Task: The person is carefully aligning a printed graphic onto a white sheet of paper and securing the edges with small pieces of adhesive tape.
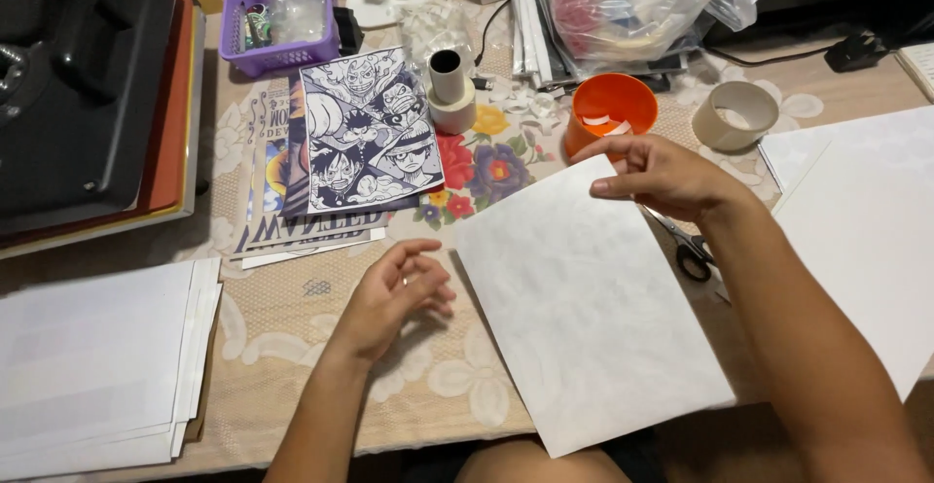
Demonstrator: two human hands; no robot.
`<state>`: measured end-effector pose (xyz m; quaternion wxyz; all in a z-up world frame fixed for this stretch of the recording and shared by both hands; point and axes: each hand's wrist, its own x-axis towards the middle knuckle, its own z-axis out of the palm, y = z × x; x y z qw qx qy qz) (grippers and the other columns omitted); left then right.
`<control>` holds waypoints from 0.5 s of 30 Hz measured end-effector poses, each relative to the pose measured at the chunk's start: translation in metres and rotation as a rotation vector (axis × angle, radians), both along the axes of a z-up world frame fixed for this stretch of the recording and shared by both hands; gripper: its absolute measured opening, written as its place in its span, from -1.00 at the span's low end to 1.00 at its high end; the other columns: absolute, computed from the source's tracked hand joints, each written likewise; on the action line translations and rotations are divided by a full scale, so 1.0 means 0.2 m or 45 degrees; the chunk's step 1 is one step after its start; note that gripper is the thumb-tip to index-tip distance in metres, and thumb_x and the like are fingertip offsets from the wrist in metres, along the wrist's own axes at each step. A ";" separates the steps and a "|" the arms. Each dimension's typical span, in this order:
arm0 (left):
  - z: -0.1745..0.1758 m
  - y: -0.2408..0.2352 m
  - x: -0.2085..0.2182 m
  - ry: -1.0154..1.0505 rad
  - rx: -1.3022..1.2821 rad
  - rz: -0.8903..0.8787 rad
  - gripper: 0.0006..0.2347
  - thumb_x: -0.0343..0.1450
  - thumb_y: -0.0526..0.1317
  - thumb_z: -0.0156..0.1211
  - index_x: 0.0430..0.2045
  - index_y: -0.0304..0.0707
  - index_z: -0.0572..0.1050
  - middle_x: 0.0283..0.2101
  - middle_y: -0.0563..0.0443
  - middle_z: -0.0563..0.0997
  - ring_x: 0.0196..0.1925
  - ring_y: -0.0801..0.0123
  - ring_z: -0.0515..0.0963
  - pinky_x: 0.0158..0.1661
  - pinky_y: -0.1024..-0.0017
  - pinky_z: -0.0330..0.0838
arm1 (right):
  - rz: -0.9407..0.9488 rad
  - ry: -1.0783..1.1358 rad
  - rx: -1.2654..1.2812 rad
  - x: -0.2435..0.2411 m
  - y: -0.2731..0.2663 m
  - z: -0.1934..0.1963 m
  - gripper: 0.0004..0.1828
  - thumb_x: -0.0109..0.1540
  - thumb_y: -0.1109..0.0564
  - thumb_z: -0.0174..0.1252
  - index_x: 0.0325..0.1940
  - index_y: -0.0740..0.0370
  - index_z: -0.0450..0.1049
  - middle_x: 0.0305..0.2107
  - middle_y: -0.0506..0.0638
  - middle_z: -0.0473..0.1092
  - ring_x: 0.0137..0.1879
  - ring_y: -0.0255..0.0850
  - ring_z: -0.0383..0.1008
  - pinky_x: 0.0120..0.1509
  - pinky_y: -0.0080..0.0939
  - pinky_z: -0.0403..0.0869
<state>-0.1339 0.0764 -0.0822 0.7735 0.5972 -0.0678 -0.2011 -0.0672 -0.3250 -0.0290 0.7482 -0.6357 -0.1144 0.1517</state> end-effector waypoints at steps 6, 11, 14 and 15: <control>-0.40 -0.14 0.27 -0.057 0.256 0.226 -0.19 0.43 -0.07 0.64 0.49 -0.51 0.25 0.15 -0.28 0.54 0.17 0.14 0.67 0.18 0.26 0.70 | -0.160 0.058 0.020 0.20 -0.16 -0.55 -0.44 0.34 0.39 0.30 0.45 0.39 0.47 -0.40 0.18 0.64 -0.28 -0.12 0.77 -0.11 -0.03 0.76; -0.23 -0.32 0.33 -0.087 -0.031 0.220 -0.29 0.52 -0.22 0.48 0.55 -0.40 0.19 0.01 -0.22 0.65 -0.05 0.11 0.80 -0.04 0.24 0.82 | -0.536 0.011 0.104 0.14 -0.09 -0.57 -0.43 0.40 0.36 0.30 0.52 0.31 0.45 -0.25 0.26 0.63 -0.13 0.00 0.78 0.08 0.04 0.78; -0.24 -0.33 0.42 -0.252 -0.048 0.266 -0.30 0.55 -0.25 0.43 0.59 -0.29 0.13 -0.06 -0.19 0.68 -0.13 0.15 0.81 -0.10 0.27 0.84 | -0.656 -0.054 0.105 0.05 -0.04 -0.57 -0.44 0.43 0.36 0.28 0.54 0.29 0.44 -0.22 0.25 0.63 -0.07 -0.05 0.76 0.21 -0.03 0.78; -0.24 -0.33 0.46 -0.346 -0.027 0.276 -0.28 0.57 -0.26 0.40 0.63 -0.25 0.07 -0.07 -0.18 0.69 -0.14 0.20 0.81 -0.11 0.29 0.85 | -0.693 -0.054 0.101 0.00 -0.01 -0.52 -0.43 0.43 0.35 0.28 0.55 0.29 0.43 -0.21 0.28 0.62 -0.06 -0.03 0.75 0.20 0.00 0.78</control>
